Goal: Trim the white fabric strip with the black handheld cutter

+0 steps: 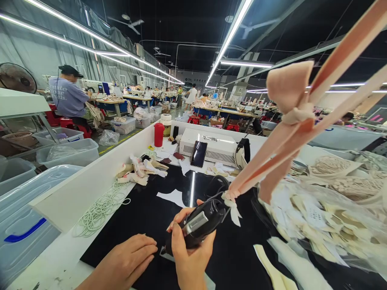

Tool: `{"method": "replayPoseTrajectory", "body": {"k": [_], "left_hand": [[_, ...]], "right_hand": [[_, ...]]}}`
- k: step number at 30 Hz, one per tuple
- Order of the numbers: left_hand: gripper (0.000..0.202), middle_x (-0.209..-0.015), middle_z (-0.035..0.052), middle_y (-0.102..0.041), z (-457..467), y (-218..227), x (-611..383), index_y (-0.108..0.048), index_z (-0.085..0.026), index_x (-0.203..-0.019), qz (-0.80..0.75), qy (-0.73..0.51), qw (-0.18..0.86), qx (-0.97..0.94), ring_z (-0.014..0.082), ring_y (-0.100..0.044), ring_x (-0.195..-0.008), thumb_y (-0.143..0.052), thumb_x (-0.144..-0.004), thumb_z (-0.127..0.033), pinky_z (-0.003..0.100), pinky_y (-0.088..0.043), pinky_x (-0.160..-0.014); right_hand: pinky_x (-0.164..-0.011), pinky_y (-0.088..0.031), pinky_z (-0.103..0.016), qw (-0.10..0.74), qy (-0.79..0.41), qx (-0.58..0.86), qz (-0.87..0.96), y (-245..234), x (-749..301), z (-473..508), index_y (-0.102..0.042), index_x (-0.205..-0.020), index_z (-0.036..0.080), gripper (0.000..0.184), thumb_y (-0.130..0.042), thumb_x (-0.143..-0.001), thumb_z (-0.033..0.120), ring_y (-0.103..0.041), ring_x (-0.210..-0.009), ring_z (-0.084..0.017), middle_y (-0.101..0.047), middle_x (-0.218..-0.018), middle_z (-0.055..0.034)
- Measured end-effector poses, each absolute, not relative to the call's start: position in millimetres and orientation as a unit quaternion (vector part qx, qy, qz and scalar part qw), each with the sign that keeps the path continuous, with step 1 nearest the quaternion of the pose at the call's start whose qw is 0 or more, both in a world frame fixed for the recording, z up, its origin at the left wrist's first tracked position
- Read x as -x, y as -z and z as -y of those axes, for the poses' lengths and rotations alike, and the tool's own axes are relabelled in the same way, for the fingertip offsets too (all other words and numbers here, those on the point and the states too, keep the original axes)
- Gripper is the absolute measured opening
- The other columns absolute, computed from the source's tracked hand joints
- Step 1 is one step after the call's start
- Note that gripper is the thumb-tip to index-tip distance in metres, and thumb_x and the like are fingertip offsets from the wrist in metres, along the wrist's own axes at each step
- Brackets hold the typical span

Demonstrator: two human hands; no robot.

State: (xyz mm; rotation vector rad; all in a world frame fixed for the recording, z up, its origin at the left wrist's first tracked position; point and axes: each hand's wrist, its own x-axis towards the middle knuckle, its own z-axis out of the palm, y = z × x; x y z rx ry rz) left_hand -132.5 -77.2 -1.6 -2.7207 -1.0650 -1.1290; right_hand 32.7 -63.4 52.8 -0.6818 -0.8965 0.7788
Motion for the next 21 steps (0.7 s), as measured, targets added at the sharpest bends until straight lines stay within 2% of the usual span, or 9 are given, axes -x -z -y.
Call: {"method": "replayPoseTrajectory", "body": {"k": [7, 11, 15, 18, 21], "left_hand": [[0.034, -0.102, 0.0041, -0.073, 76, 1, 130, -0.067, -0.018, -0.114, 0.345, 0.333, -0.011, 0.878, 0.016, -0.071, -0.088, -0.033, -0.111, -0.022, 0.025, -0.064, -0.078], [0.023, -0.112, 0.0043, -0.072, 74, 0, 132, -0.067, -0.021, -0.121, 0.333, 0.289, -0.001, 0.898, 0.0203, -0.07, -0.095, -0.051, -0.105, -0.021, 0.03, -0.065, -0.081], [0.015, -0.115, 0.003, -0.072, 78, 4, 135, -0.069, -0.022, -0.109, 0.312, 0.29, 0.004, 0.905, 0.0227, -0.068, -0.097, -0.067, -0.095, -0.018, 0.032, -0.064, -0.083], [0.008, -0.102, 0.0028, -0.07, 82, 7, 133, -0.068, -0.021, -0.097, 0.287, 0.307, -0.017, 0.907, 0.0196, -0.068, -0.091, -0.062, -0.097, -0.017, 0.028, -0.062, -0.081], [0.015, -0.092, 0.0007, -0.066, 81, 4, 129, -0.064, -0.022, -0.087, 0.293, 0.304, -0.075, 0.903, 0.0146, -0.067, -0.083, -0.058, -0.099, -0.015, 0.023, -0.06, -0.079]], "right_hand": [[-0.06, -0.058, -0.031, 0.766, -0.34, 0.332, 0.433, -49, -33, 59, -0.049, -0.131, 0.033, 0.044, -0.072, -0.095, 0.024, -0.064, -0.063, -0.014, -0.064, -0.085, 0.0046], [-0.061, -0.056, -0.03, 0.763, -0.34, 0.331, 0.438, -55, -42, 60, -0.049, -0.134, 0.033, 0.05, -0.075, -0.092, 0.026, -0.065, -0.065, -0.014, -0.065, -0.087, 0.0037], [-0.061, -0.054, -0.029, 0.763, -0.328, 0.358, 0.427, -68, -60, 66, -0.05, -0.136, 0.035, 0.061, -0.084, -0.085, 0.025, -0.066, -0.071, -0.016, -0.067, -0.088, 0.0032], [-0.066, -0.054, -0.031, 0.756, -0.309, 0.392, 0.424, -72, -74, 70, -0.049, -0.138, 0.035, 0.066, -0.085, -0.083, 0.026, -0.064, -0.071, -0.016, -0.067, -0.089, 0.0034], [-0.067, -0.054, -0.034, 0.758, -0.281, 0.411, 0.422, -69, -81, 72, -0.049, -0.138, 0.035, 0.064, -0.084, -0.085, 0.028, -0.063, -0.068, -0.016, -0.066, -0.089, 0.0035]]}}
